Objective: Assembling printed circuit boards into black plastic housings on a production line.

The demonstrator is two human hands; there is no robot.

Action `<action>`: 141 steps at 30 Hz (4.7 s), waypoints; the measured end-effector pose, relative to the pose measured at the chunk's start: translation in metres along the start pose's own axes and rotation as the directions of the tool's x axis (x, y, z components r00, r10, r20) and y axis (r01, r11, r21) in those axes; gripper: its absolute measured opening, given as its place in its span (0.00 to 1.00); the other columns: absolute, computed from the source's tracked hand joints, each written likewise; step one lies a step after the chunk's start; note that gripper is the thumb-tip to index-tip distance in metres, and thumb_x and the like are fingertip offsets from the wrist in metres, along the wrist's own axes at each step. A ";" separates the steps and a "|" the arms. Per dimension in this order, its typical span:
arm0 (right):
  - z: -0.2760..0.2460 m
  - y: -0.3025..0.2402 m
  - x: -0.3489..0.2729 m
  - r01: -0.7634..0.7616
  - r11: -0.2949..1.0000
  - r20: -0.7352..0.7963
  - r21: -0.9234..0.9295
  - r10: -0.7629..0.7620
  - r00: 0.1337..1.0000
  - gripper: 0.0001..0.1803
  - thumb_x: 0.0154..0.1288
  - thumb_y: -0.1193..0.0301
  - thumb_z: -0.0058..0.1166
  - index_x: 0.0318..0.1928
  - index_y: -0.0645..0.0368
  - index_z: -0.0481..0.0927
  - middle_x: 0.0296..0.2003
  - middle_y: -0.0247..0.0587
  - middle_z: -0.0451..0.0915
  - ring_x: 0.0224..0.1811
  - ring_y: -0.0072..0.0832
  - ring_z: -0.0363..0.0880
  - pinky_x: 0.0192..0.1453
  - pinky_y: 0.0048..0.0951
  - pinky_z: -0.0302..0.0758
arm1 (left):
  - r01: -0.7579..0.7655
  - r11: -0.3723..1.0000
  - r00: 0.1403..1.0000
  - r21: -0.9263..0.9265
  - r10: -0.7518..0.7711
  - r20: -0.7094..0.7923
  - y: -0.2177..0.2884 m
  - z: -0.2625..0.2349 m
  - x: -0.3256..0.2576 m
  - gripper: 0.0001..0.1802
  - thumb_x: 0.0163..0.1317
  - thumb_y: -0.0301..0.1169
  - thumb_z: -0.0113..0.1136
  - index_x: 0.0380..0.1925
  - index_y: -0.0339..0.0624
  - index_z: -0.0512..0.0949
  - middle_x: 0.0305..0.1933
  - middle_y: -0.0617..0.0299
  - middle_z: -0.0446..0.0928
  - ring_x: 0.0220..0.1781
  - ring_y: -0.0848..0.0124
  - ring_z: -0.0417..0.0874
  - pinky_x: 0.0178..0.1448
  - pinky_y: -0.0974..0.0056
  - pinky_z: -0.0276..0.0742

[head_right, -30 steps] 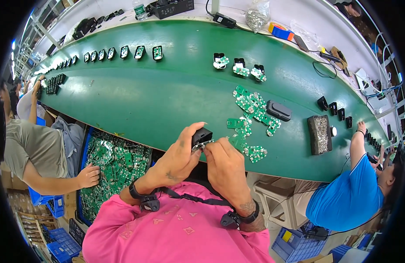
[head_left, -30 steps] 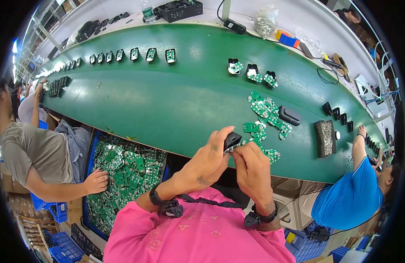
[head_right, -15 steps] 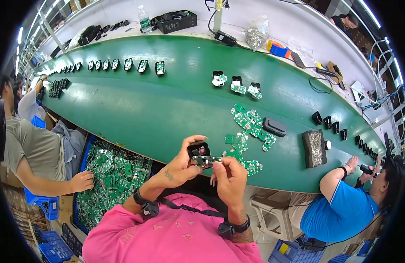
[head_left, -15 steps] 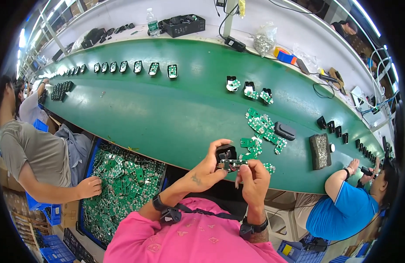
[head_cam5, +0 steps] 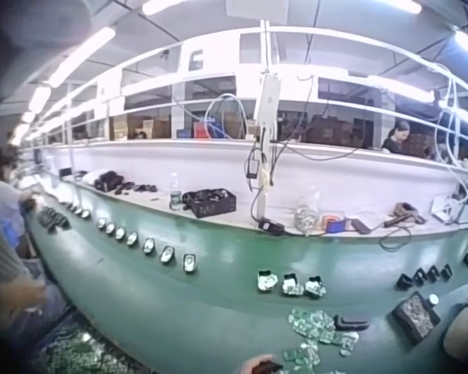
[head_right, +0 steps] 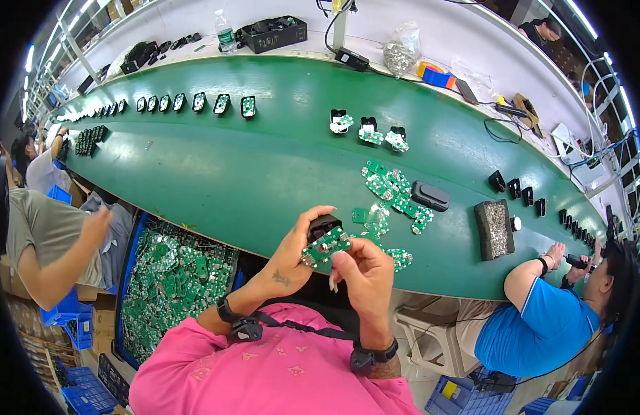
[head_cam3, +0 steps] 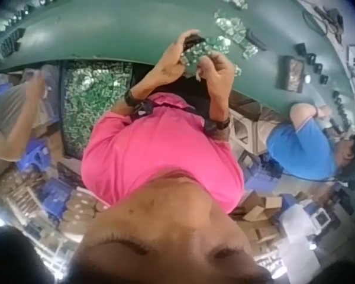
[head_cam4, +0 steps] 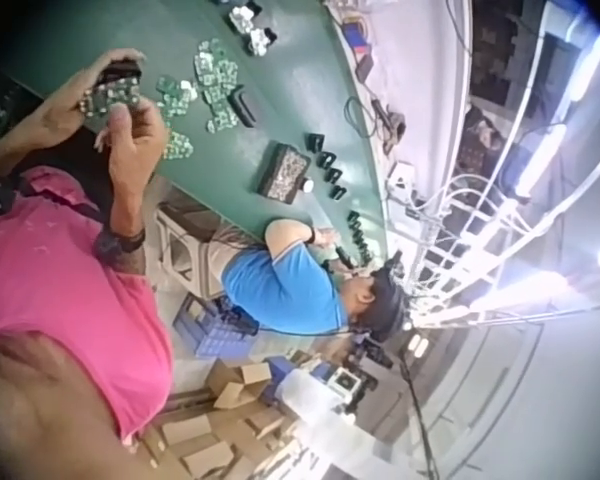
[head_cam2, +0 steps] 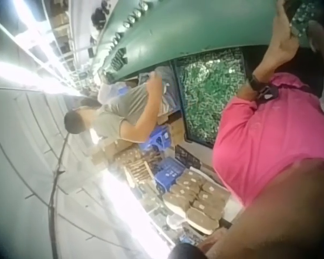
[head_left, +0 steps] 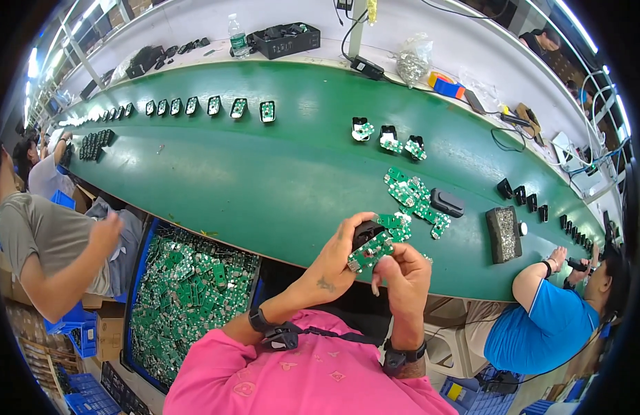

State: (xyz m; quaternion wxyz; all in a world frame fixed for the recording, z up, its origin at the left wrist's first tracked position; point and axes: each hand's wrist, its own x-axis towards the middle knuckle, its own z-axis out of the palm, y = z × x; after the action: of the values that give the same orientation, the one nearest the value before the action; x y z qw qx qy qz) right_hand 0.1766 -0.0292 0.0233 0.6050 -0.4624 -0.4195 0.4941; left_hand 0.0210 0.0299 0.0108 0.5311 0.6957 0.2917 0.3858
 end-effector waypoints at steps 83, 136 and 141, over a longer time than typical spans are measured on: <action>0.036 0.123 0.045 0.324 0.373 0.189 -0.869 -0.354 0.916 0.08 0.62 0.70 0.64 0.40 0.58 0.83 0.28 0.41 0.79 0.30 0.41 0.80 0.32 0.41 0.76 | -0.096 0.654 0.995 0.750 0.052 0.082 -0.150 -0.147 0.246 0.62 0.48 0.42 0.71 0.77 0.34 0.45 0.79 0.41 0.56 0.74 0.43 0.66 0.75 0.53 0.67; 0.017 0.007 0.029 0.333 0.704 0.154 -0.627 -0.307 0.939 0.02 0.65 0.80 0.59 0.38 0.66 0.80 0.32 0.40 0.78 0.32 0.28 0.78 0.36 0.28 0.74 | 0.221 0.968 0.975 0.122 -0.223 0.000 -0.011 -0.022 0.005 0.28 0.65 0.23 0.60 0.66 0.36 0.70 0.33 0.61 0.77 0.32 0.79 0.78 0.38 0.69 0.77; 0.019 0.001 0.022 0.224 0.814 0.045 -0.535 -0.238 0.970 0.03 0.70 0.78 0.57 0.41 0.67 0.79 0.35 0.36 0.78 0.34 0.22 0.76 0.38 0.24 0.73 | 0.214 0.975 0.976 0.062 -0.211 -0.055 -0.001 -0.019 0.002 0.29 0.65 0.23 0.61 0.66 0.36 0.69 0.36 0.63 0.78 0.35 0.81 0.77 0.38 0.70 0.77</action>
State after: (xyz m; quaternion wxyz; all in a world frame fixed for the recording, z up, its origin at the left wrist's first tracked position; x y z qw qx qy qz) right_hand 0.1616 -0.0047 0.0273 0.5120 -0.5645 -0.5864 0.2745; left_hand 0.0054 0.0415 0.0127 0.5381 0.6688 0.3900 0.3333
